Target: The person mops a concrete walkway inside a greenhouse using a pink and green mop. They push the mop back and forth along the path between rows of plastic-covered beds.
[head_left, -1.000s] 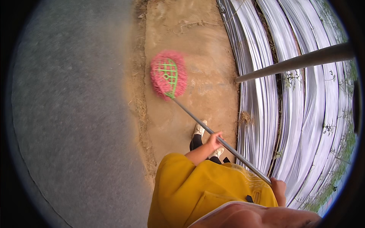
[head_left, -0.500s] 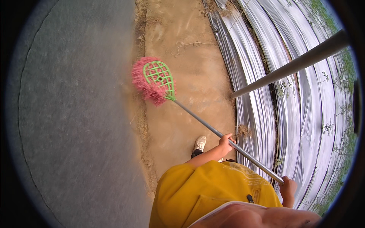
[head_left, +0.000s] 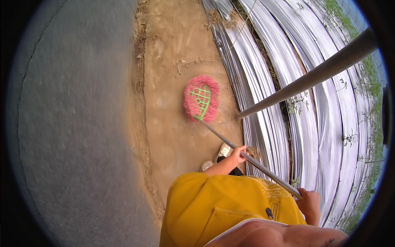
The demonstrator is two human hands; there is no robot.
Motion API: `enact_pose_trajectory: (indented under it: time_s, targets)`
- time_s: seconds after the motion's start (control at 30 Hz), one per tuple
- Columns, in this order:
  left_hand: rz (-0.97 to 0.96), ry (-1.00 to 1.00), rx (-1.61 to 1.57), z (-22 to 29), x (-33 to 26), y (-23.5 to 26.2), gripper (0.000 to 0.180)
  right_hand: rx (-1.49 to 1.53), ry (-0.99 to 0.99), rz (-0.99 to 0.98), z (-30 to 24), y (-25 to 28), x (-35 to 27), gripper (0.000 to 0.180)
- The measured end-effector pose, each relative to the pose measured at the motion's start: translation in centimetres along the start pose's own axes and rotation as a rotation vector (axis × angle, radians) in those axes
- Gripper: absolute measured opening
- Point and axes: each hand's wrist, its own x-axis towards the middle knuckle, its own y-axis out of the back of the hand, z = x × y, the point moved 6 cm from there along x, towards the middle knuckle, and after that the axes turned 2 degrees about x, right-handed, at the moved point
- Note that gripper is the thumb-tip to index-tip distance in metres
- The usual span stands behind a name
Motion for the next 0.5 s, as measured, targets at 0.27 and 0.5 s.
enact_pose_trajectory:
  time_s: [0.27,0.5]
  targets:
    - [0.229,-0.325,-0.144,14.5,0.2,-0.9,0.017,0.115,0.148,0.092,-2.1,-0.9,11.8,0.032]
    - [-0.006,-0.101,-0.086,7.3,-0.3,-15.6,0.021,0.042,-0.11,0.264,0.9,9.1,7.2,0.037]
